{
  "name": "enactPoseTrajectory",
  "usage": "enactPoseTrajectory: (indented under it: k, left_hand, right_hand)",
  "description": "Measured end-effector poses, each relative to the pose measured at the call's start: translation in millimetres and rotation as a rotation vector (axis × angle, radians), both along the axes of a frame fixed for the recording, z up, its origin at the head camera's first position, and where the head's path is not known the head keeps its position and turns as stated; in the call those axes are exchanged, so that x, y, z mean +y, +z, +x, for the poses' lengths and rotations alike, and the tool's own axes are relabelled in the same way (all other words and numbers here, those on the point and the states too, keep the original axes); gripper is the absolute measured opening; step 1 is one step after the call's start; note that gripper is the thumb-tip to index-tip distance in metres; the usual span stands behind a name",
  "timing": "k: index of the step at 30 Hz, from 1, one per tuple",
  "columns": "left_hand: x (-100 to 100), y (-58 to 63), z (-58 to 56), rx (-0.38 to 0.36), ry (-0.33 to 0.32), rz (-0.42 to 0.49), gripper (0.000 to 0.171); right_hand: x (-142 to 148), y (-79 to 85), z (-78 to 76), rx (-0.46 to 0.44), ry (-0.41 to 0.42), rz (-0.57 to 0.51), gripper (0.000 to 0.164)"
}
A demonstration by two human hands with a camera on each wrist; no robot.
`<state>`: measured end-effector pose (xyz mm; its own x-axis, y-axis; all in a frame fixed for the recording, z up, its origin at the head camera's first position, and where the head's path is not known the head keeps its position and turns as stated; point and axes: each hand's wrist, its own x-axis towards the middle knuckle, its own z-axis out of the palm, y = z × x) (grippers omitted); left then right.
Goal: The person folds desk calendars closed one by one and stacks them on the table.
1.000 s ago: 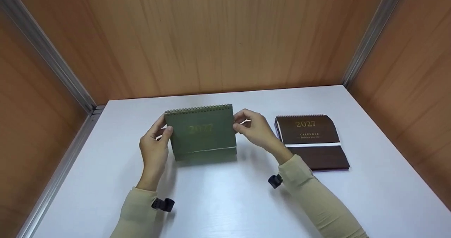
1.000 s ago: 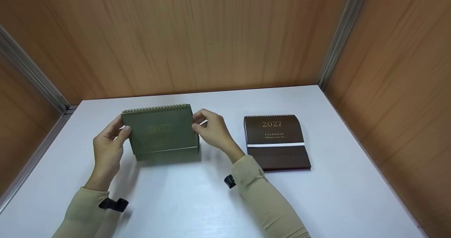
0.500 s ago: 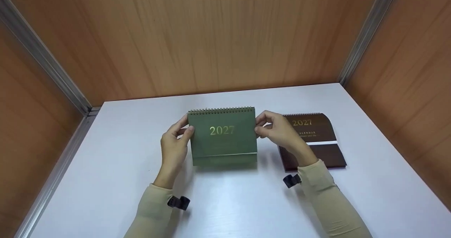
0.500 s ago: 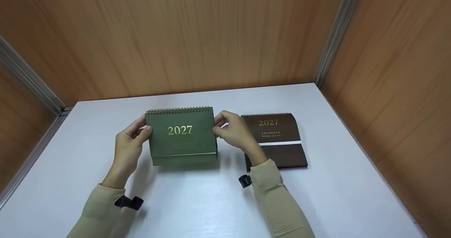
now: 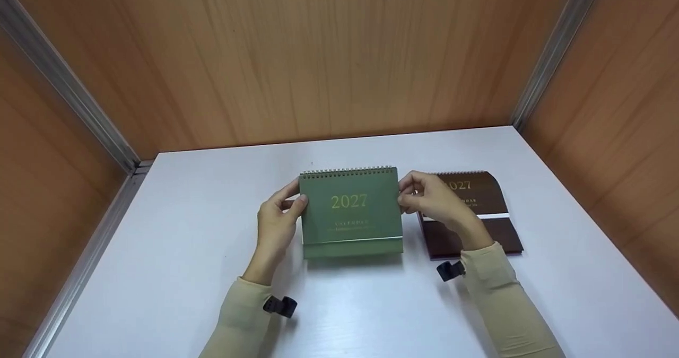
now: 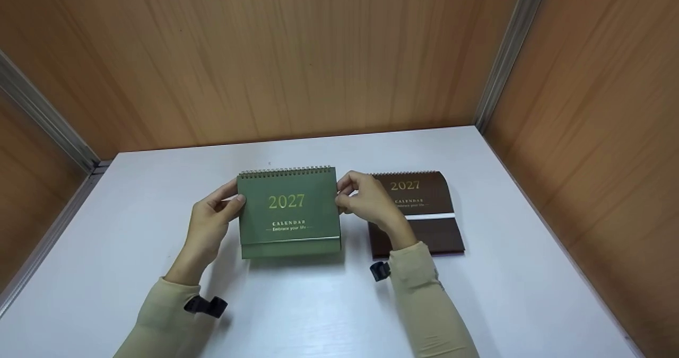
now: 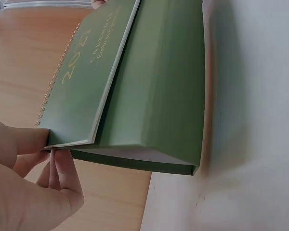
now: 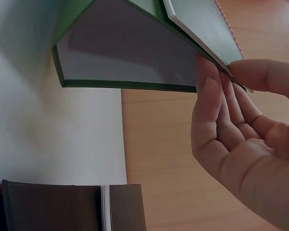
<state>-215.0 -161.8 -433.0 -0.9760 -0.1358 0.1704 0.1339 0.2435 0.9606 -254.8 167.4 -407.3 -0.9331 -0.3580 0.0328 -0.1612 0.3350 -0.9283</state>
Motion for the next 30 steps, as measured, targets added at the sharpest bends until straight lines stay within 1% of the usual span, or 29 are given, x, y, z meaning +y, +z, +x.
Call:
enactPoseTrajectory:
  k: [11, 14, 20, 24, 27, 30]
  left_hand:
    - [0, -3.1, -2.2, -0.026, -0.051, 0.019, 0.046]
    - [1, -3.6, -3.6, -0.030, -0.056, 0.019, 0.046]
    - [-1, -4.4, -6.8, -0.046, -0.078, 0.017, 0.049]
    - [-3, -8.2, -9.5, -0.040, -0.113, 0.006, 0.054]
    - [-3, -11.9, -11.2, -0.039, -0.142, -0.007, 0.058]
    - [-4, -14.5, -12.3, -0.056, -0.163, -0.017, 0.061]
  right_hand:
    - [3, -4.0, -2.0, -0.070, 0.003, -0.003, 0.021]
    - [4, -4.6, -3.3, -0.071, -0.001, 0.000, 0.023]
    - [3, -6.9, -5.1, -0.038, -0.009, 0.010, 0.030]
    - [0, -8.4, -5.6, -0.009, -0.023, 0.009, 0.040]
    - [-1, -9.9, -5.8, 0.026, -0.032, 0.042, 0.056]
    - [-4, -11.8, -6.6, 0.050, -0.047, 0.091, 0.067]
